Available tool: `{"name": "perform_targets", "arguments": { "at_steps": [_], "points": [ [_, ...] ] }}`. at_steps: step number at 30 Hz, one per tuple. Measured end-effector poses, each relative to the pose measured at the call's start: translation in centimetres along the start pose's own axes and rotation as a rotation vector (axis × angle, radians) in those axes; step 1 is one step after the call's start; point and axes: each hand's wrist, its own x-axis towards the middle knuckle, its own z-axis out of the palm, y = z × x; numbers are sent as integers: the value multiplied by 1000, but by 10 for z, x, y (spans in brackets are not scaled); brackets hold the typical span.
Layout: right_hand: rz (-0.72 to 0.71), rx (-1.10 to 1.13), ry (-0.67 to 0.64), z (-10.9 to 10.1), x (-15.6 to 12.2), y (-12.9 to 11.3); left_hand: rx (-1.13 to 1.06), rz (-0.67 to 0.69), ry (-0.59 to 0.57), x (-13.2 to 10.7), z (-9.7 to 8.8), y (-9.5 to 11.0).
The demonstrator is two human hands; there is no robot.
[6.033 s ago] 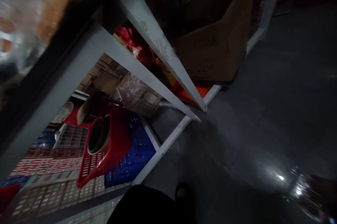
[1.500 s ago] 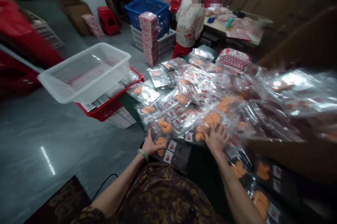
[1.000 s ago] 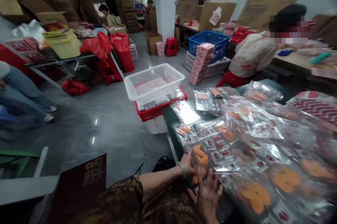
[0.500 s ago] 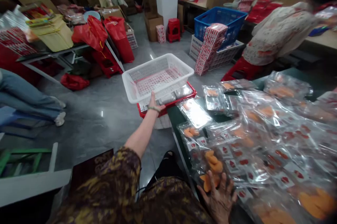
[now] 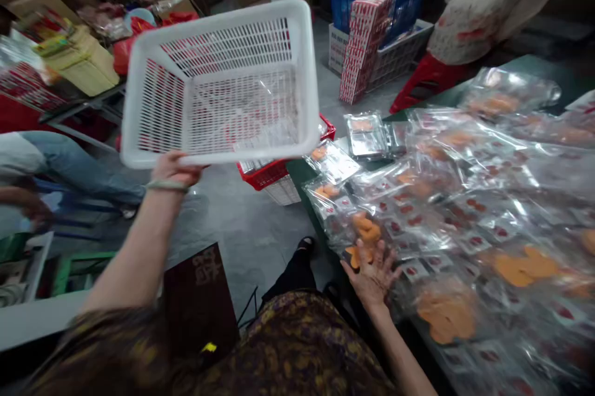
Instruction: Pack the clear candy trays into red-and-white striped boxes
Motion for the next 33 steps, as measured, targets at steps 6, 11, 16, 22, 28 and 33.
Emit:
{"name": "perform_targets", "arguments": {
  "at_steps": [6, 11, 16, 22, 28, 33],
  "points": [
    [-10, 48, 6, 1, 3, -1, 439, -44, 168, -98, -108, 15],
    [-46, 46, -84, -1, 4, 9, 682, -231, 124, -75, -110, -58],
    [-153, -5, -116, -11, 11, 35, 818, -387, 67, -46, -104, -101],
    [-221, -17, -98, -21, 30, 60, 813, -380, 12, -46, -102, -93],
    [-209, -8, -68, -23, 53, 76, 822, -385, 10, -42, -80, -80],
    [-115, 28, -121, -30, 69, 73, 802, -414, 52, -47, -79, -86]
  ]
}}
